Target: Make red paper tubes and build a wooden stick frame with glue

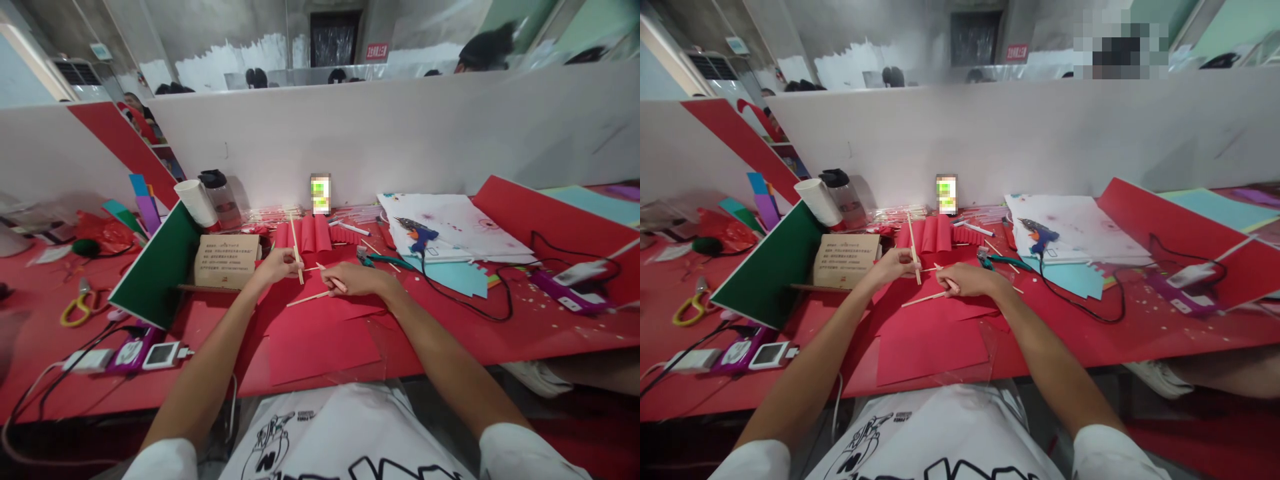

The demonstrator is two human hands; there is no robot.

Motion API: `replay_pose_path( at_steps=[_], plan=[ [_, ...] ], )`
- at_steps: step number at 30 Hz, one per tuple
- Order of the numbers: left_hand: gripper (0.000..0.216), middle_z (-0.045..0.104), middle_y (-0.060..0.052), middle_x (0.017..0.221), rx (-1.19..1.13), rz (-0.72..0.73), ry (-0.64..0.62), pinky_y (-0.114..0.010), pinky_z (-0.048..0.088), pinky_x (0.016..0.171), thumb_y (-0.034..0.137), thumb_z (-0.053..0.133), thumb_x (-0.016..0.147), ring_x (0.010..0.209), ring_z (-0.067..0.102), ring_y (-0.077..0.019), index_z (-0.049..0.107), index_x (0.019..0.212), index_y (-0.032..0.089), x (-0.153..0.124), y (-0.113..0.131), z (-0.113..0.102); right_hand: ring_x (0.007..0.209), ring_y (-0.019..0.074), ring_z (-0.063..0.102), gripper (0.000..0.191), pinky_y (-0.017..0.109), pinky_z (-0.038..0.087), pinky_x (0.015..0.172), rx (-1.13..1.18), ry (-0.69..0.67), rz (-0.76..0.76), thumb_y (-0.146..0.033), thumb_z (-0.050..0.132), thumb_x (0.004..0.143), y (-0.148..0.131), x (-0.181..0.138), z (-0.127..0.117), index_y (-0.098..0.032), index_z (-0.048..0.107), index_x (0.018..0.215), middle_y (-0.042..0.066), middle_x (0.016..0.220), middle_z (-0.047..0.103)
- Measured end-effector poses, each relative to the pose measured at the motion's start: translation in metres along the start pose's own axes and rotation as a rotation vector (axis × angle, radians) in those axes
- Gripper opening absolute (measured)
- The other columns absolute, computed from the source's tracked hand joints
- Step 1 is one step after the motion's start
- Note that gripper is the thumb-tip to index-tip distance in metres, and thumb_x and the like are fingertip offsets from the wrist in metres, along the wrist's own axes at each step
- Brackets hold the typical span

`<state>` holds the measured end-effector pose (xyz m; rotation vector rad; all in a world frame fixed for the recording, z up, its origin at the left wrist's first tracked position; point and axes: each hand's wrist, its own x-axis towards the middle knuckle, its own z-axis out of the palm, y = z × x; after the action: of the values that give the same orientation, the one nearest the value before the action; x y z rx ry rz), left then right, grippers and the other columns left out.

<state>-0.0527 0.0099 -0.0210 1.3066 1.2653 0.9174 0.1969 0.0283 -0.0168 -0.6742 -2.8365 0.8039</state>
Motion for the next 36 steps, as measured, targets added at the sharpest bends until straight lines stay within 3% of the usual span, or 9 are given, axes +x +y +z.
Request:
replay_pose_path(
  at_steps=[4,8,13,17,24,31,36],
  plan=[
    [0.023,0.065,0.002,0.069,0.001,0.001,-0.01,-0.033,0.062,0.075,0.017,0.085,0.074,0.068,0.069,-0.0133,0.063,0.078,0.012,-0.001,0.0,0.0,0.062,0.0121,0.047,0.02,0.023,0.028,0.059,-0.034,0.001,-0.04,-0.011,0.064,0.082,0.003,-0.001,0.001,-0.021,0.048,0.079,-0.004,0.069,0.053],
    [0.022,0.066,0.001,0.07,0.004,0.003,-0.017,-0.032,0.062,0.073,0.016,0.086,0.073,0.069,0.07,-0.014,0.064,0.078,0.012,-0.002,0.001,0.001,0.07,0.0142,0.057,0.011,0.023,0.034,0.063,0.117,0.021,-0.042,-0.015,0.06,0.086,0.002,-0.007,-0.007,-0.021,0.052,0.082,0.0,0.077,0.061],
    [0.017,0.066,0.0,0.071,0.031,0.021,-0.049,-0.03,0.062,0.072,0.013,0.082,0.075,0.068,0.069,-0.0129,0.065,0.077,0.011,-0.001,0.001,0.003,0.08,0.0174,0.063,0.012,0.028,0.046,0.074,0.296,0.265,-0.073,-0.027,0.063,0.088,0.006,-0.018,-0.023,-0.021,0.053,0.089,0.004,0.091,0.066],
    [0.016,0.063,0.002,0.071,0.031,0.018,-0.056,-0.031,0.063,0.071,0.012,0.08,0.077,0.067,0.068,-0.0121,0.064,0.077,0.012,-0.001,-0.001,0.005,0.082,0.0177,0.062,0.008,0.03,0.046,0.077,0.238,0.346,0.004,-0.023,0.058,0.087,0.019,-0.027,-0.033,-0.021,0.053,0.093,0.004,0.093,0.065],
    [0.019,0.065,0.001,0.074,0.072,0.027,-0.049,-0.032,0.063,0.072,0.017,0.083,0.077,0.069,0.068,-0.0126,0.065,0.081,0.013,0.0,-0.003,0.006,0.077,0.0177,0.056,0.007,0.028,0.04,0.07,0.026,0.255,0.126,-0.022,0.06,0.081,0.026,-0.046,-0.049,-0.02,0.056,0.087,0.003,0.085,0.064],
    [0.025,0.066,0.0,0.077,0.08,0.055,-0.087,-0.031,0.063,0.073,0.027,0.086,0.075,0.071,0.068,-0.0127,0.066,0.082,0.013,0.001,-0.006,0.005,0.074,0.0188,0.065,0.019,0.029,0.046,0.069,0.229,0.179,0.16,-0.034,0.066,0.085,0.016,-0.059,-0.059,-0.019,0.057,0.092,0.004,0.085,0.067],
    [0.027,0.066,0.0,0.077,0.078,0.045,-0.083,-0.032,0.063,0.075,0.027,0.087,0.074,0.072,0.069,-0.0134,0.066,0.082,0.013,0.001,-0.006,0.005,0.073,0.018,0.063,0.023,0.028,0.043,0.065,0.115,0.169,0.191,-0.039,0.07,0.083,0.027,-0.058,-0.057,-0.018,0.061,0.088,0.005,0.087,0.067]
  ],
)
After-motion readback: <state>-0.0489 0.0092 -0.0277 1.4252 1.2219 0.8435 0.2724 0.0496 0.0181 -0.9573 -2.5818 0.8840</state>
